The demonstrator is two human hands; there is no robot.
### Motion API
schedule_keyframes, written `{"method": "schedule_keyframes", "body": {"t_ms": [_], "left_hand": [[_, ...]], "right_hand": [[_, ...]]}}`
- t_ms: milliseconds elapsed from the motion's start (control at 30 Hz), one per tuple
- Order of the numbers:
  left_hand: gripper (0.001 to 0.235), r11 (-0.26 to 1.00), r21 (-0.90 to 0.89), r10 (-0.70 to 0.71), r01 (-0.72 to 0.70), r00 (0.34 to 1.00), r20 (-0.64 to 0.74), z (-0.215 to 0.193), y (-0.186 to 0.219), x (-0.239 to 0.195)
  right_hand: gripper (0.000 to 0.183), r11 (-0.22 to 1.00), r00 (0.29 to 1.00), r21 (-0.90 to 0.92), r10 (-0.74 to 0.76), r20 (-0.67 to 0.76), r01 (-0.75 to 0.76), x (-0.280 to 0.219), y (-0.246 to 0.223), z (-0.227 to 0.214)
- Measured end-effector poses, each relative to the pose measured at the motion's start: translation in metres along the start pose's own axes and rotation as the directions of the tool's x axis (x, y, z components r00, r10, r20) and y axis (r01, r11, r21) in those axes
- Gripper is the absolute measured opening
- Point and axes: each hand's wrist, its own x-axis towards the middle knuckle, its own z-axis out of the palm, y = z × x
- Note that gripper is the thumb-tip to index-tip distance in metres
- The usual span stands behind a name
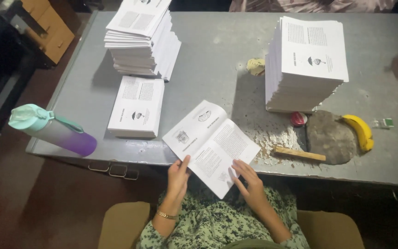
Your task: Folding printed paper sheets and using a wooden block to sharpen the creases.
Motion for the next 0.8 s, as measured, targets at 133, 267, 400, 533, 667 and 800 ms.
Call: {"method": "schedule_keyframes", "body": {"t_ms": [133, 267, 400, 533, 667, 800], "left_hand": [[0.034, 0.995, -0.066, 0.075, -0.079, 0.995, -0.065, 0.002, 0.036, -0.013], [0.027, 0.778, 0.195, 0.628, -0.597, 0.747, -0.220, -0.012, 0.059, 0.003], [0.025, 0.007, 0.472, 0.999, -0.881, 0.023, 0.028, -0.018, 0.063, 0.010], [0.029, -0.433, 0.508, 0.822, -0.744, -0.094, 0.562, 0.020, 0.043, -0.007], [0.030, -0.277, 0.495, 0.631, -0.823, 0.233, 0.740, 0.033, -0.012, 0.003], [0.038, -0.140, 0.553, 0.490, -0.821, 0.428, 0.759, 0.031, -0.042, 0.003]], "right_hand": [[0.039, 0.988, 0.989, 0.057, 0.143, -0.024, -0.142, 0.001, -0.027, -0.013], [0.027, 0.997, 0.979, 0.073, 0.020, -0.202, -0.005, -0.002, -0.016, -0.022], [0.024, 0.996, 0.926, 0.071, -0.022, -0.376, 0.052, -0.006, -0.046, -0.045], [0.020, 0.974, 0.848, -0.016, -0.204, -0.490, 0.226, -0.011, -0.051, -0.054], [0.021, 0.958, 0.842, -0.066, -0.276, -0.463, 0.278, -0.003, -0.085, -0.062], [0.022, 0.975, 0.952, -0.127, -0.207, -0.227, 0.182, 0.005, -0.058, -0.048]]}}
